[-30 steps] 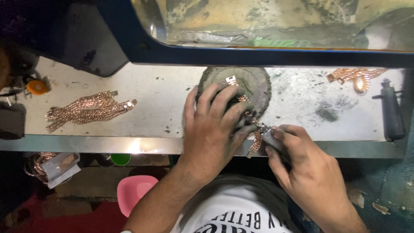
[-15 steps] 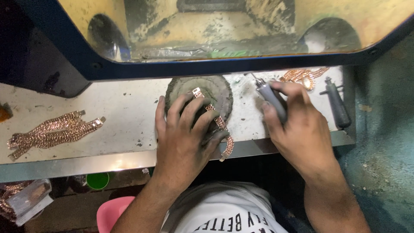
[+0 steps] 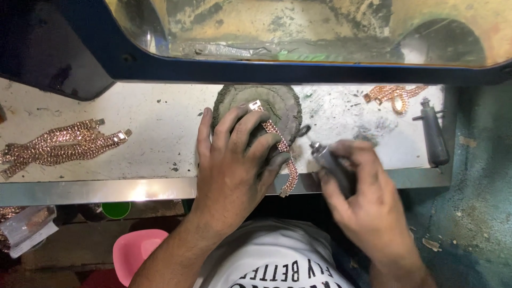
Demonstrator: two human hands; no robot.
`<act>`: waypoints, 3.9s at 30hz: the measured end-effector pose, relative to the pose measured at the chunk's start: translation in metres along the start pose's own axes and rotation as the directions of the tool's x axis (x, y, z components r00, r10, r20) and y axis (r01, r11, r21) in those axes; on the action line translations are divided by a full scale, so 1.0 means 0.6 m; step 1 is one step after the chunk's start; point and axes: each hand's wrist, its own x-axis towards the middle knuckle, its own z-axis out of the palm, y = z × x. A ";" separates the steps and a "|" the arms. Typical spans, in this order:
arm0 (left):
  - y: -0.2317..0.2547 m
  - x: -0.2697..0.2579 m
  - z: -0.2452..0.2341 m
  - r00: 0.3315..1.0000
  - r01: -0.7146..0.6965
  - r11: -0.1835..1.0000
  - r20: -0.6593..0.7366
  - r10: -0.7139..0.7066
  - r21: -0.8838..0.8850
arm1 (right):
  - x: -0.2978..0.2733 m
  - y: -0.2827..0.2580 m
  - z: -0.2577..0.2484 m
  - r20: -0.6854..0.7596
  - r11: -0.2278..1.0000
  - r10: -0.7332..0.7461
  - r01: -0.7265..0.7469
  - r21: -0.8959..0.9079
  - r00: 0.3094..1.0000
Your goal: The person uses a rotary polishing tool to smooth and finish a copper-colored metal chain bracelet resting on a round wooden block. The person repeatedly repositions the bracelet and applies the tool along its length, then sets the tool down and picks it up again to continue polishing.
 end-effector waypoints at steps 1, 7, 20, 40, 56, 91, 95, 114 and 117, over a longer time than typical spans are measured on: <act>0.000 0.001 -0.001 1.000 -0.001 1.000 -0.003 0.002 0.006 | -0.015 0.010 0.015 -0.021 0.983 -0.184 0.184 -0.004 0.983; 0.002 0.000 -0.001 0.999 0.004 1.000 0.032 -0.004 -0.011 | -0.027 -0.001 0.025 -0.065 0.992 -0.118 0.115 -0.044 0.991; -0.004 -0.001 0.008 0.993 0.055 0.998 0.106 -0.053 -0.019 | -0.017 -0.010 0.022 0.028 0.970 -0.196 0.198 -0.144 0.980; -0.005 0.001 0.006 0.996 0.047 0.998 0.081 -0.044 -0.038 | -0.013 -0.007 0.021 0.021 0.981 -0.179 0.180 -0.074 0.984; -0.004 0.002 0.011 0.996 0.044 0.999 0.081 -0.046 0.020 | 0.013 0.004 -0.001 0.037 0.994 -0.110 0.110 -0.012 0.993; 0.004 -0.001 0.007 0.998 0.030 0.999 0.054 -0.031 0.032 | -0.021 -0.001 0.026 -0.029 0.981 -0.182 0.180 -0.077 0.983; 0.004 0.002 0.008 0.996 0.048 0.999 0.073 -0.048 -0.001 | -0.018 -0.005 0.026 -0.022 0.968 -0.222 0.217 -0.123 0.975; 0.002 0.004 0.007 0.996 0.039 0.999 0.086 -0.038 -0.011 | -0.016 -0.008 0.023 0.064 0.941 -0.242 0.250 -0.227 0.968; 0.002 0.003 0.006 0.995 0.040 0.999 0.088 -0.039 -0.013 | -0.016 -0.008 0.023 0.071 0.940 -0.246 0.256 -0.226 0.967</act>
